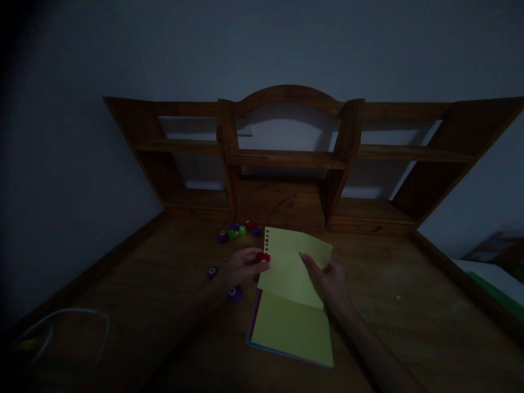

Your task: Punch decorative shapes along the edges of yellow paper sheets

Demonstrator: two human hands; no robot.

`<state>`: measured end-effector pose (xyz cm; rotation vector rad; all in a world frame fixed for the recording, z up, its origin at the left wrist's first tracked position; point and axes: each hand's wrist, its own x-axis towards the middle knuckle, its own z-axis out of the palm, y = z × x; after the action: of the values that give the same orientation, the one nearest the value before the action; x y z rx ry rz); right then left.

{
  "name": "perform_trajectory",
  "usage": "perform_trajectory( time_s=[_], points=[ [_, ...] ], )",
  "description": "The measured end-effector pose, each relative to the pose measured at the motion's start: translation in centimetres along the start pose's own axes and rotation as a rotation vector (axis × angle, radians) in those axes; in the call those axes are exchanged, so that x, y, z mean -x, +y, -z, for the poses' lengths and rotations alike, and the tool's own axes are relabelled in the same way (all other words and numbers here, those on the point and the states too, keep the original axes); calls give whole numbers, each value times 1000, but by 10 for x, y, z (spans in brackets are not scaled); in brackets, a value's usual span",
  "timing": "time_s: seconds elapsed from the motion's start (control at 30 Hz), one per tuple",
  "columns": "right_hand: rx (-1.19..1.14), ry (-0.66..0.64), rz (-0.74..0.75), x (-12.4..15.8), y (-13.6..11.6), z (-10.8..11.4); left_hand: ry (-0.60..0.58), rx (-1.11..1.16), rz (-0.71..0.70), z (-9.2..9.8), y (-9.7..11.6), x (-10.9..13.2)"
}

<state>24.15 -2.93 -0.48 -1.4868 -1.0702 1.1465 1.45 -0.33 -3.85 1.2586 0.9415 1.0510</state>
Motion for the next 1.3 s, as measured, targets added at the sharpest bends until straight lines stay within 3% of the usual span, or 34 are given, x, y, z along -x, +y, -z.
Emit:
perform_trajectory(
  time_s=[0.2, 0.67, 1.3],
  points=[
    [16, -22, 7, 3, -4, 0, 71, -8, 18, -5, 6, 3],
    [-20, -14, 6, 3, -3, -2, 37, 106, -16, -10, 9, 7],
    [0, 21, -7, 1, -1, 0, 48, -16, -32, -3, 7, 0]
  ],
)
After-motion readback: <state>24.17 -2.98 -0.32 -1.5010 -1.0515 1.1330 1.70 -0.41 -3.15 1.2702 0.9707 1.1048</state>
